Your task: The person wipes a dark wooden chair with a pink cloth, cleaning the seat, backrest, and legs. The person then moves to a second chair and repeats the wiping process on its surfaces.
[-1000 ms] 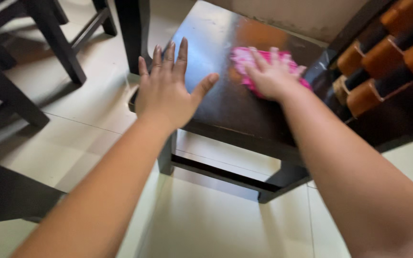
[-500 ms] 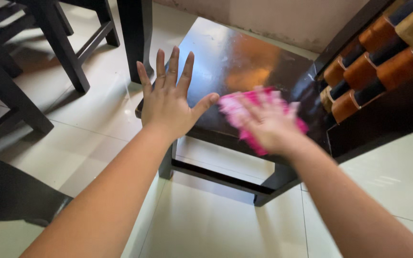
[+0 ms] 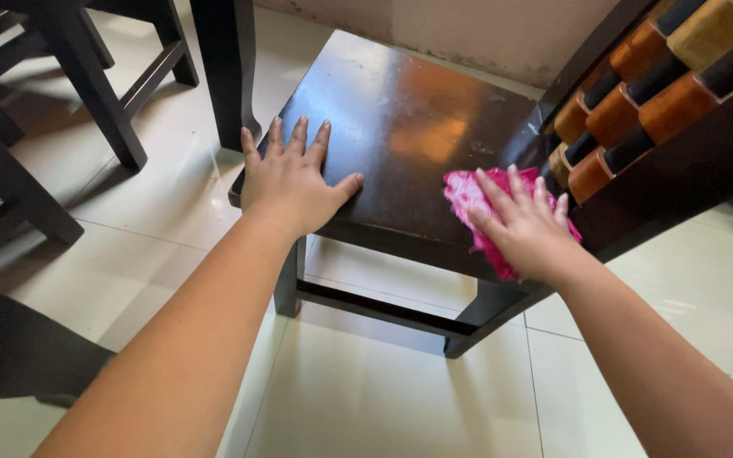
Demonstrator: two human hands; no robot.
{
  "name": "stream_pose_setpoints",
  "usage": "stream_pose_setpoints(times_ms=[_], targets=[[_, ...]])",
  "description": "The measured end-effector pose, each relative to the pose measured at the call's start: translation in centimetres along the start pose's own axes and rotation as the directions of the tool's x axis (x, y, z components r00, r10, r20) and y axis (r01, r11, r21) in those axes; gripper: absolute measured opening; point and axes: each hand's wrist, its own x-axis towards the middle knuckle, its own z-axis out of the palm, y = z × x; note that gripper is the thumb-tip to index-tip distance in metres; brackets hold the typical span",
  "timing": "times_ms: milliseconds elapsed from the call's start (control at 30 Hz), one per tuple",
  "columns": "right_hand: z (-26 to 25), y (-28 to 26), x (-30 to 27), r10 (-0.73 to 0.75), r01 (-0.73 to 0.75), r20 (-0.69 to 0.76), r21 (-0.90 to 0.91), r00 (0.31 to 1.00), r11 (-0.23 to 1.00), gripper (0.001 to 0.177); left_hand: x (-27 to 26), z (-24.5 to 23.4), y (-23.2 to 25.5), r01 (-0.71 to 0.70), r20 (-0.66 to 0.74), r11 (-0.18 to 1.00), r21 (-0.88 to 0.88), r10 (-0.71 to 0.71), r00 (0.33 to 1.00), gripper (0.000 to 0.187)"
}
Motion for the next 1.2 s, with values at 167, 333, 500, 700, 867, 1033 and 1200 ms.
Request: stream_pose_setpoints(times_ms=[167, 333, 500, 700, 867, 1033, 1200], targets=[[0.4, -2.8, 4.2, 0.066, -0.071, -0.068, -0.071, 0.996, 0.995, 0.077, -0.4, -0.2, 0.1, -0.001, -0.016, 0.998, -0.058, 0.0, 1.0, 0.096], [1.6, -12.3, 4.7, -0.212, 0.213, -0.094, -0.004, 0.973, 0.977, 0.078, -0.4, 0.4, 0.1, -0.023, -0.058, 0.995, -0.093, 0.018, 0.998, 0.101], [2.2, -12.5, 3.3, -0.282, 0.283, -0.034, 0.049, 0.959, 0.958, 0.071, -0.2, 0.6, -0.2, -0.024, -0.046, 0.996, -0.082, 0.02, 0.999, 0.1], [-0.5, -2.3, 6.2, 0.072, -0.072, -0.026, -0.007, 0.997, 0.997, 0.082, -0.1, 0.2, 0.0, -0.005, 0.003, 0.998, -0.063, 0.005, 1.0, 0.099], [-0.9, -6.0, 7.8, 0.117, -0.119, -0.037, -0.039, 0.992, 0.992, 0.085, 0.0, 0.3, -0.1, -0.011, -0.011, 0.993, -0.114, 0.01, 1.0, 0.102], [2.0, -15.9, 5.8, -0.315, 0.319, -0.128, 0.011, 0.94, 0.948, 0.067, 0.1, 0.7, -0.5, -0.037, -0.072, 0.992, -0.124, 0.028, 0.997, 0.103], [2.2, -14.3, 4.6, -0.385, 0.386, -0.042, 0.028, 0.922, 0.922, 0.072, 0.2, 0.5, -0.5, -0.042, -0.031, 0.989, -0.142, 0.038, 0.999, 0.105]])
